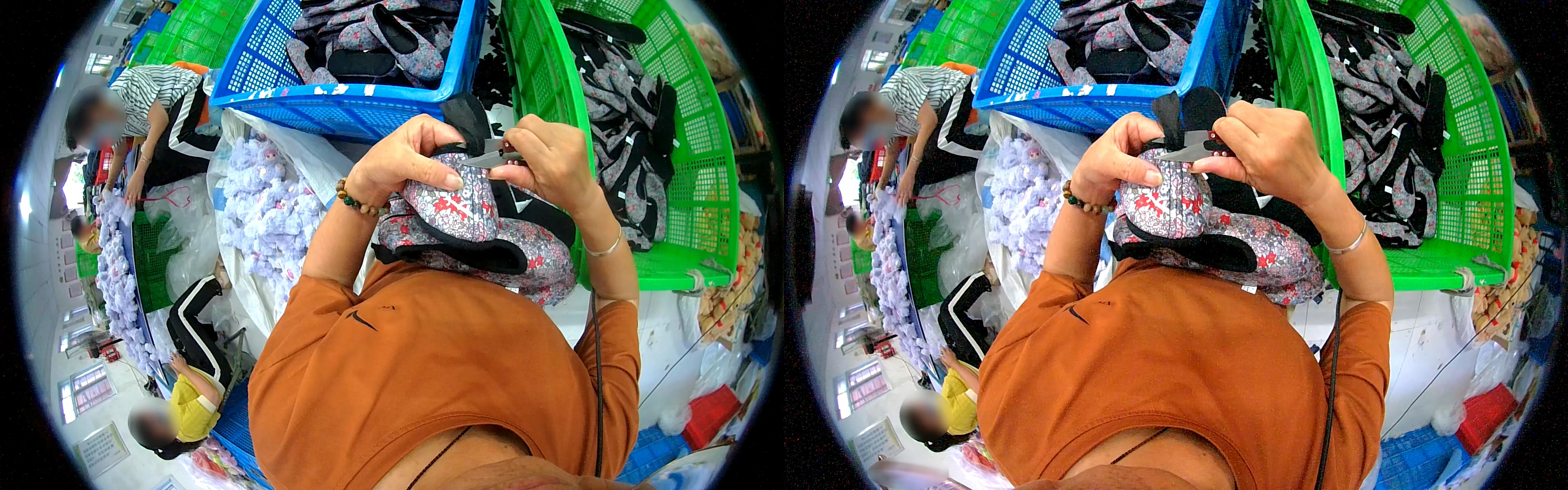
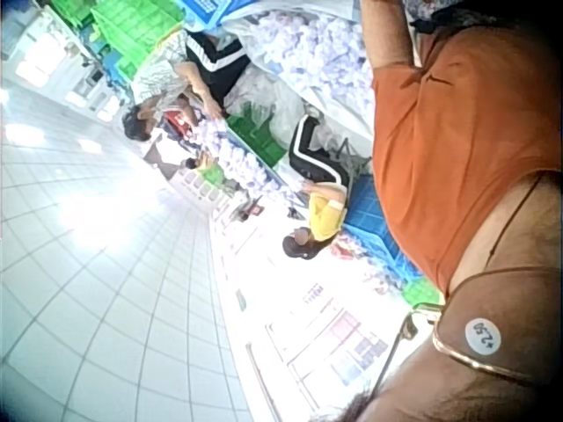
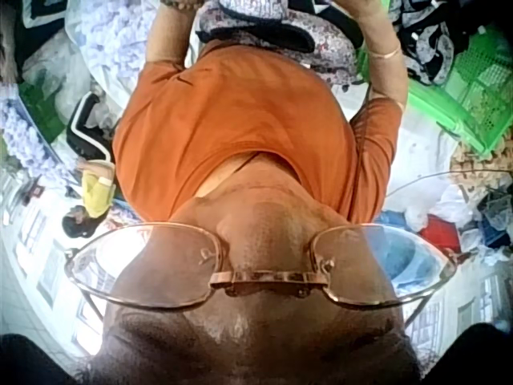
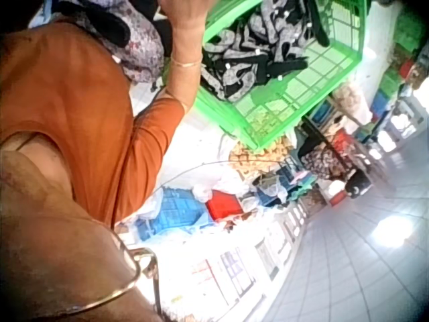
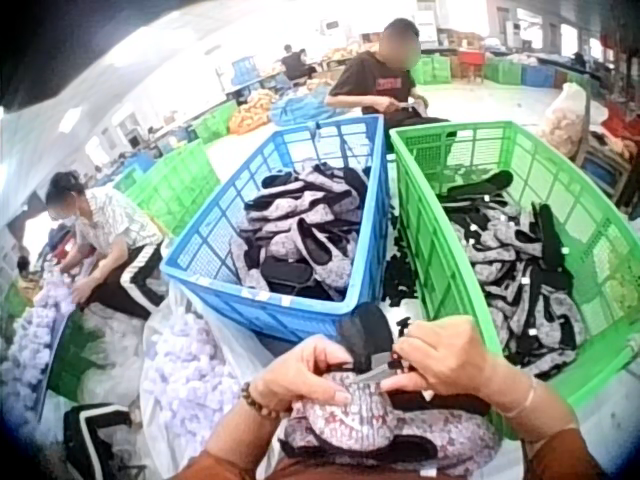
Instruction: The person uses a pair of scissors to trim excess fabric and loose threads from the edges of floral-patterned slip-on shoes. They handle the shoes one at a time, rotating them to access different sides, and place the finished shoes into a blue basket.
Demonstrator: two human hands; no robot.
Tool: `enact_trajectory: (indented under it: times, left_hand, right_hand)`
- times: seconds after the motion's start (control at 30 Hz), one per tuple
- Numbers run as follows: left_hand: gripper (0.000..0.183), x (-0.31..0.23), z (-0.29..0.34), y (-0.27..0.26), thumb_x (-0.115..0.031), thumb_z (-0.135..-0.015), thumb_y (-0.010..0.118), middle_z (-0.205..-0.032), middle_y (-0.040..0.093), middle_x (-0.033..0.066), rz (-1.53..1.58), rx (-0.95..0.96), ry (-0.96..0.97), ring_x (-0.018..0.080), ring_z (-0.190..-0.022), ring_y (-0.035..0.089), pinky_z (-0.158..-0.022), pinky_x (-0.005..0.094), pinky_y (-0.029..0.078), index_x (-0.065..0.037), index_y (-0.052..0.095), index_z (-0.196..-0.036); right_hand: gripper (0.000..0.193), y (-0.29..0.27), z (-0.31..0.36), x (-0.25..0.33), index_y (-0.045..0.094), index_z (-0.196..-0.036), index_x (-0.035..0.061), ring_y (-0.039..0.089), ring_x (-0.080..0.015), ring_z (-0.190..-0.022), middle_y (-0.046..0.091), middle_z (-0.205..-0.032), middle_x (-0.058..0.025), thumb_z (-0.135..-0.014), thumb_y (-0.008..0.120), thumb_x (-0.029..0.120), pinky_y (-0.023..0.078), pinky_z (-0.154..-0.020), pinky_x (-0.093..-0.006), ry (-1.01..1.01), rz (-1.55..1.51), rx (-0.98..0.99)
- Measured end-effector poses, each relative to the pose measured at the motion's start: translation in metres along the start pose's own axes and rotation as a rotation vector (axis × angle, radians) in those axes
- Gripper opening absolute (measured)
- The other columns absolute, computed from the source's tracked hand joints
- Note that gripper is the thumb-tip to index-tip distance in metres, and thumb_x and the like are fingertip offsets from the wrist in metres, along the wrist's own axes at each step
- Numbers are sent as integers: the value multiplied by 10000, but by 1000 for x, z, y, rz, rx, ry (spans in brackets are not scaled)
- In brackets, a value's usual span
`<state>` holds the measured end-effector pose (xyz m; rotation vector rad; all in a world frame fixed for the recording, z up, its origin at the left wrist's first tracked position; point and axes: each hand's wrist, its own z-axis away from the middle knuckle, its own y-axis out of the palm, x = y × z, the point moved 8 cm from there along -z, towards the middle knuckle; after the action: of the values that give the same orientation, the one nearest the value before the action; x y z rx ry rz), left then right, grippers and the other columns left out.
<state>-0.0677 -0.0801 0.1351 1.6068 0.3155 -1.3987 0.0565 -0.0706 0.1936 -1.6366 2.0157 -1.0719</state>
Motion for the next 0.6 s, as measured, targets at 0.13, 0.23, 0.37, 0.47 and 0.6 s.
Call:
enact_trajectory:
  times: [0.13,0.23,0.37,0.47,0.6]
  left_hand:
    - [209,2,0,-2,-18,-649,750,-761,656,23,-6,-3,16,32,-633,568,-590,171,451,38,652,-826]
    - [198,1,-1,-3,-11,-652,744,-754,652,16,-3,-49,20,28,-622,559,-584,169,444,35,653,-822]
    - [178,1,1,-4,-10,-664,737,-739,642,2,-43,-45,1,20,-614,547,-571,166,434,36,651,-813]
    - [165,-2,2,-2,-23,-675,737,-724,630,-9,-105,-46,-33,14,-606,533,-561,167,424,30,648,-802]
    - [141,-4,1,-2,-44,-695,731,-697,608,-26,-155,-80,-40,4,-594,504,-543,167,395,15,638,-783]
  right_hand:
    - [377,2,1,0,544,-742,48,539,-215,-528,502,-642,-55,-759,644,411,405,-444,-314,12,-55,-25]
    - [347,4,1,-1,537,-702,76,532,-200,-511,473,-633,-42,-735,675,393,401,-424,-313,36,-68,-65]
    - [344,4,1,1,531,-678,86,528,-192,-508,470,-621,-35,-735,676,392,399,-422,-314,66,-29,-62]
    - [355,1,1,2,537,-704,68,515,-213,-501,472,-612,-48,-765,647,400,388,-431,-319,69,57,-23]
    - [365,-7,-2,4,535,-715,60,513,-223,-500,470,-611,-52,-782,629,406,382,-434,-320,62,178,24]
